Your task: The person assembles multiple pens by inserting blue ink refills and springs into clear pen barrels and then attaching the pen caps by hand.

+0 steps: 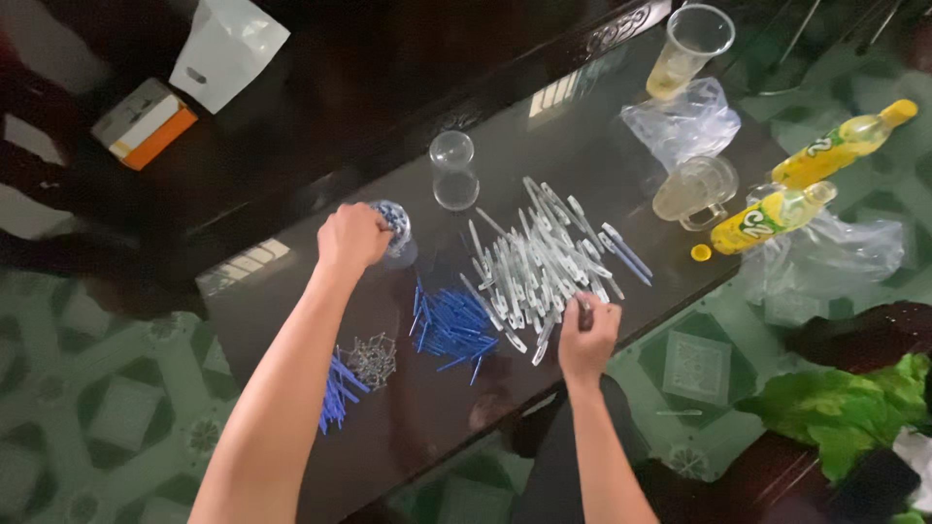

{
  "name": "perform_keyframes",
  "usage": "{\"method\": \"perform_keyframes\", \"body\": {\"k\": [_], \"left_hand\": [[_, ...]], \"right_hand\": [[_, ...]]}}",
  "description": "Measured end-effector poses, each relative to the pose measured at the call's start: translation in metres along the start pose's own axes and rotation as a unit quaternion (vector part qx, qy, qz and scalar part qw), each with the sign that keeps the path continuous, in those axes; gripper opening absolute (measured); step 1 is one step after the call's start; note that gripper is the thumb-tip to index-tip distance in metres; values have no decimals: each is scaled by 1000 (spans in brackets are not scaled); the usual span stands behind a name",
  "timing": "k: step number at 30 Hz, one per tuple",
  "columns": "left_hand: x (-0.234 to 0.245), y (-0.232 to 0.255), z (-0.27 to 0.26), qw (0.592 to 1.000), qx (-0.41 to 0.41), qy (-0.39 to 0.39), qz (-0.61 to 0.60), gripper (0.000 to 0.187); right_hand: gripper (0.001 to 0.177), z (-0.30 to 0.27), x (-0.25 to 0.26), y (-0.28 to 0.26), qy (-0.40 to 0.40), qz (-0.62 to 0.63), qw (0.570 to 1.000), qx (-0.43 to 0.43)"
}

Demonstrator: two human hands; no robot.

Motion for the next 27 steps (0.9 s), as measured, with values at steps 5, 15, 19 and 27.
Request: {"method": "perform_keyframes", "body": {"k": [5,15,19,27], "left_hand": [[62,8,-60,997,-26,35,-65,17],[-151,-48,-295,731,95,23,-675,26],[-253,-54,-352,498,135,3,-857,11],[-214,-68,-375,608,80,-82,-785,20]], "right_hand": [[17,-76,3,-68,-146,100,984,-23],[19,-194,-71,-167,-472,398,775,-133],[24,-214,-63,-187,-557,257,789,-33],[35,-283,-59,-128,-710,137,679,-127]]}}
Point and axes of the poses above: each hand's wrist, its own z-axis towards the middle knuckle, its own x-axis out of the back of the hand, y = z × x, the point moved 5 cm from there along z, towards the middle knuckle, and after that the axes turned 12 degrees about -y, right-handed, at the moved point
